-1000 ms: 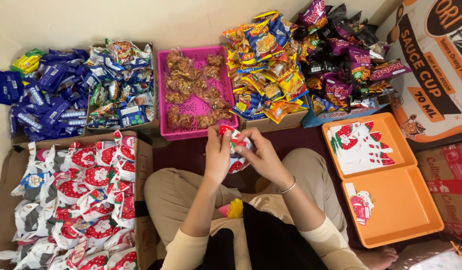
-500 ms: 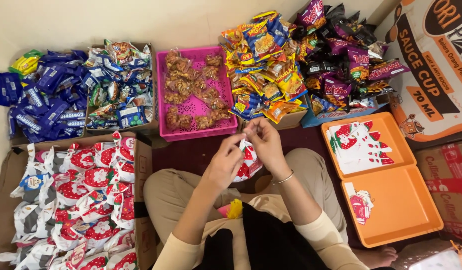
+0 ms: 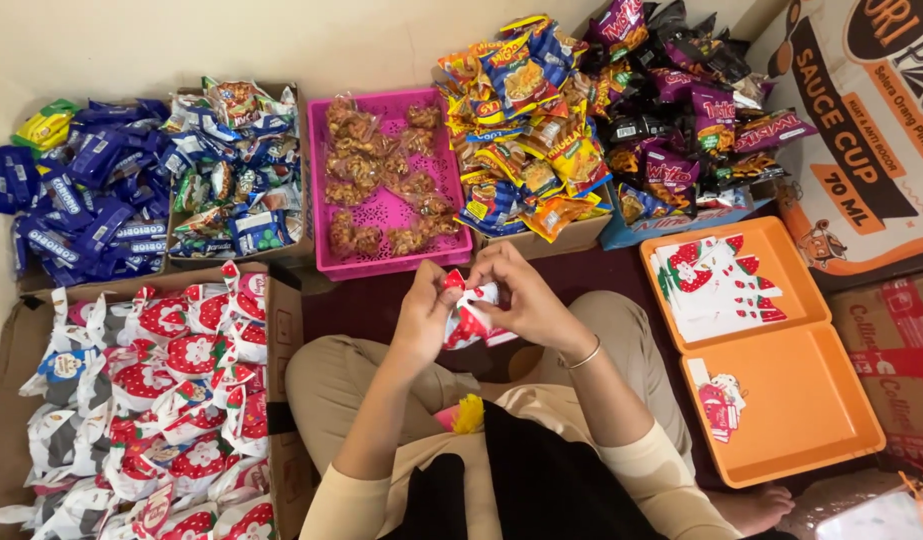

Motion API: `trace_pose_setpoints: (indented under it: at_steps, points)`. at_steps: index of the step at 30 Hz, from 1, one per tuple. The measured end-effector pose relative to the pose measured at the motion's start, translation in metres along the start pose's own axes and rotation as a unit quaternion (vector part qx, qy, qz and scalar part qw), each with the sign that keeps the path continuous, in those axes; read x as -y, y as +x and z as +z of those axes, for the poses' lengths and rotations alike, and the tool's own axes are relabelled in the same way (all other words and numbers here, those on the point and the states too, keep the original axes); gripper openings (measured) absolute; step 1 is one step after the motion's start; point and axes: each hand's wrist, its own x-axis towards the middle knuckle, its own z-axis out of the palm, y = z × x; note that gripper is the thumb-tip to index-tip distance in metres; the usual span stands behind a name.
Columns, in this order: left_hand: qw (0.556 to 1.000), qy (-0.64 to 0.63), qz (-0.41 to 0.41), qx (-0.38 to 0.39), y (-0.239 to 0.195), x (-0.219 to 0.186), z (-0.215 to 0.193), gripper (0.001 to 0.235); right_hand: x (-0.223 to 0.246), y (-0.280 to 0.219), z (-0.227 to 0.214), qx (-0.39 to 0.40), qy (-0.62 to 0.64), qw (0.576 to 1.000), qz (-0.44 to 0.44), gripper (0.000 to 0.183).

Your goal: Filling small decorative gift bags with various snack packets from sorted bins at a natural pace.

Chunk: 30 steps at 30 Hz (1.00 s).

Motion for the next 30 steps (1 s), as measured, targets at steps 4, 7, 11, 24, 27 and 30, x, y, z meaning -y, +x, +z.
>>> trace_pose_setpoints:
  at_steps: [4, 7, 11, 24, 27, 30]
  points:
    - [0.965, -0.258, -0.05, -0.008, 0.002, -0.02, 0.01, 0.013, 0.012, 0.002, 0.008, -0.017, -0.037, 0.998, -0.046, 0.043]
    - [0.947, -0.315, -0.057, -0.023, 0.005, -0.027, 0.012, 0.015, -0.001, -0.002, 0.015, -0.06, -0.076, 0.989, -0.107, 0.02]
    - [0.973, -0.201, -0.002, -0.11, 0.013, -0.047, 0.003, 0.013, 0.0, -0.007, 0.026, -0.163, -0.18, 0.953, -0.181, 0.014]
    - [0.937, -0.259, 0.028, -0.232, 0.036, 0.022, -0.009, 0.012, 0.011, -0.036, 0.04, -0.215, -0.188, 0.938, -0.194, 0.011]
    - [0.967, -0.164, 0.05, -0.188, 0.025, 0.038, -0.005, 0.016, 0.004, -0.037, 0.041, -0.21, -0.119, 0.962, -0.126, 0.008]
    - [0.992, -0.045, 0.068, -0.095, -0.009, -0.002, -0.012, 0.027, 0.0, -0.027, 0.039, -0.215, -0.103, 0.967, -0.087, 0.009]
